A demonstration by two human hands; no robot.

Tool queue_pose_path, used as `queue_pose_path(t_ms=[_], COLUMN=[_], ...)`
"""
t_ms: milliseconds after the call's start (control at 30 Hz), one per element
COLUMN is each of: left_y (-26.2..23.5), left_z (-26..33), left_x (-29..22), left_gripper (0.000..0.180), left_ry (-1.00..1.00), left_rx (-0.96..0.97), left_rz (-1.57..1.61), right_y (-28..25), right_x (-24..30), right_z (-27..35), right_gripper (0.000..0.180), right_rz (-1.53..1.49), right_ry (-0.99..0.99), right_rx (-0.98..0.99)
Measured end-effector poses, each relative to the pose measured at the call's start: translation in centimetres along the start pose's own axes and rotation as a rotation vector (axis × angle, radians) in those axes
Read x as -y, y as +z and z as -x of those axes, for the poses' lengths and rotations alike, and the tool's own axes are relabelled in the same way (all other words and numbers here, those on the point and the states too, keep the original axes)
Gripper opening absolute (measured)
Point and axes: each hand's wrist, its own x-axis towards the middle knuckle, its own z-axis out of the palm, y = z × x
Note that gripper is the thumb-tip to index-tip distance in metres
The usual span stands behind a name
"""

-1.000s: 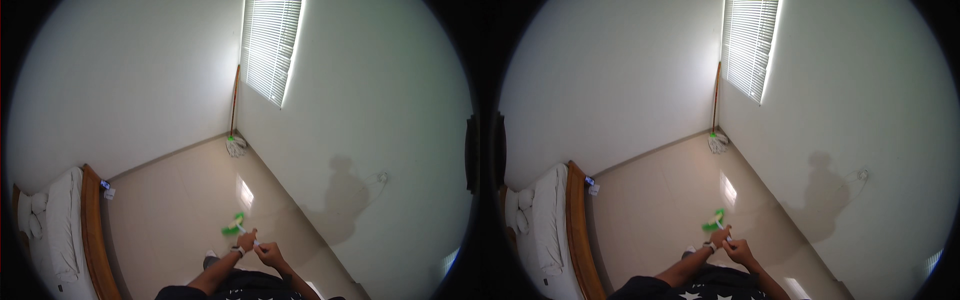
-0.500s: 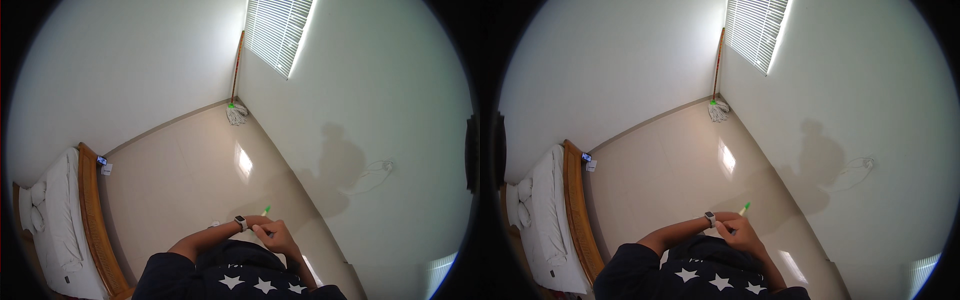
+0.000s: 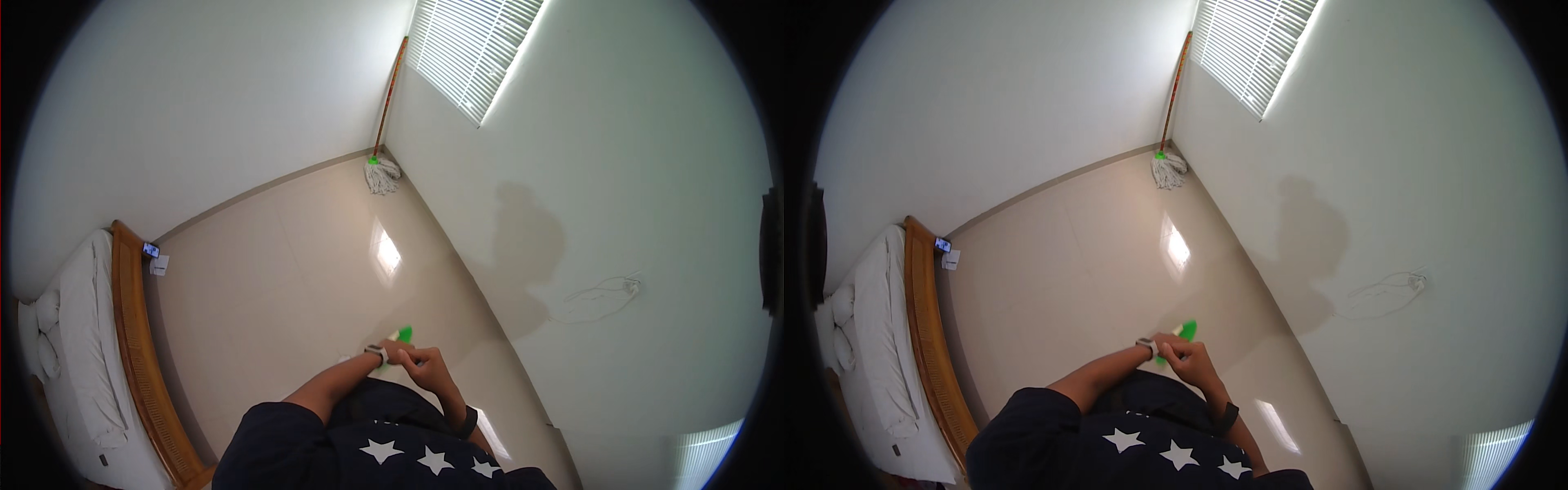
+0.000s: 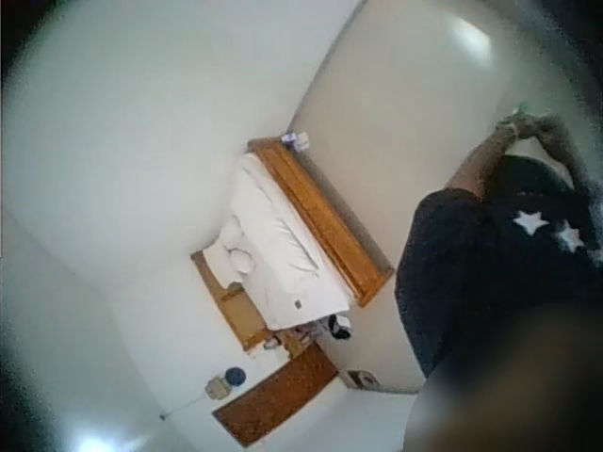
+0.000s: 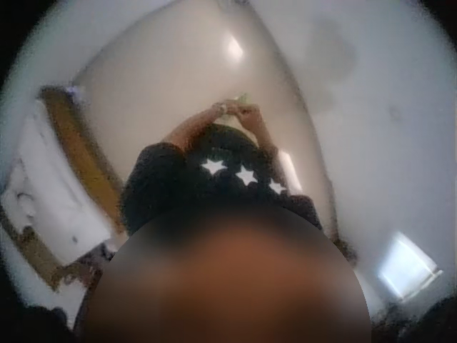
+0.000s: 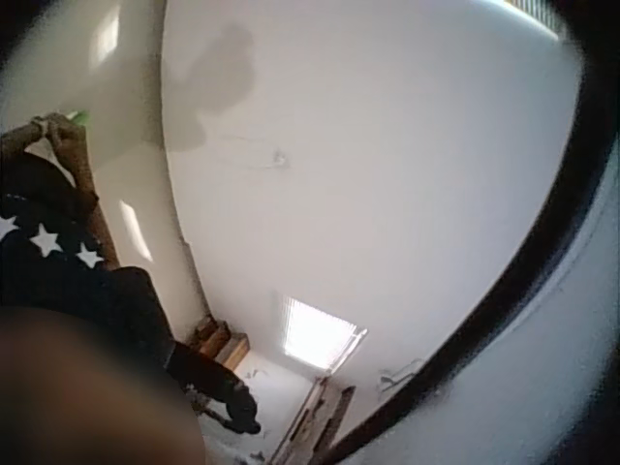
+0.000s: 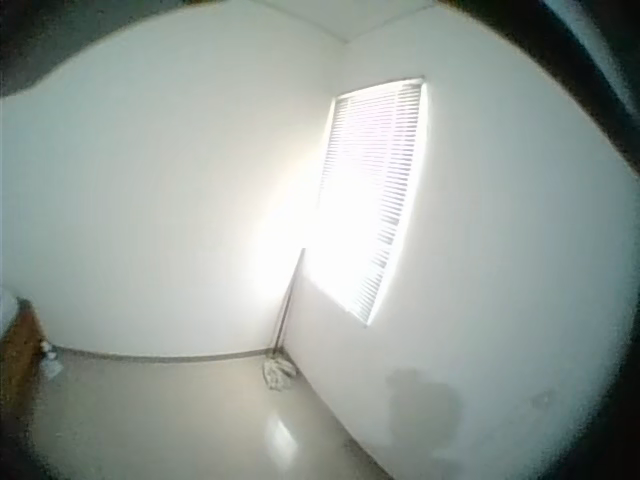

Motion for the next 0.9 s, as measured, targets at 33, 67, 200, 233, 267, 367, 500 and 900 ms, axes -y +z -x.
queue_pose_path(t_ms=[33,67,200,233,267,367,500,900], left_y=[-0.4,-0.4,-2.3,-3.2,-4.1,-7.4,-9.7,-0.5], left_z=[0.4,0.1,-0.2,0.4,0.8,2.5,3.6,-4.8], left_x=[1.6,3.5,7.1,7.6,7.2,4.4,1.7,-6.3], left_gripper=[0.026,0.024,0.02,0.018,0.018,0.018,0.029,0.016], left_ry=[-0.068,-0.133,-0.247,-0.253,-0.26,-0.135,0.062,0.548], left_rx=[-0.096,-0.189,-0.394,-0.49,-0.482,-0.508,-0.35,0.061], left_rz=[-0.028,-0.058,-0.04,-0.045,-0.036,-0.033,0.017,0.624], right_y=[0.5,0.9,2.9,3.3,3.3,2.6,1.0,-6.3], right_x=[0.9,0.6,-1.1,-0.7,-0.4,2.0,7.3,5.8], right_z=[-0.7,-0.9,-2.7,-3.2,-3.4,-3.8,-3.6,-2.2], right_gripper=[0.035,0.035,0.039,0.039,0.039,0.038,0.037,0.028], right_rz=[-0.02,-0.021,-0.049,-0.041,-0.031,0.012,-0.002,0.115], right_ry=[-0.044,-0.034,-0.076,-0.074,-0.062,-0.069,-0.041,0.051], right_rx=[-0.029,-0.022,-0.091,-0.119,-0.159,-0.206,-0.167,0.187])
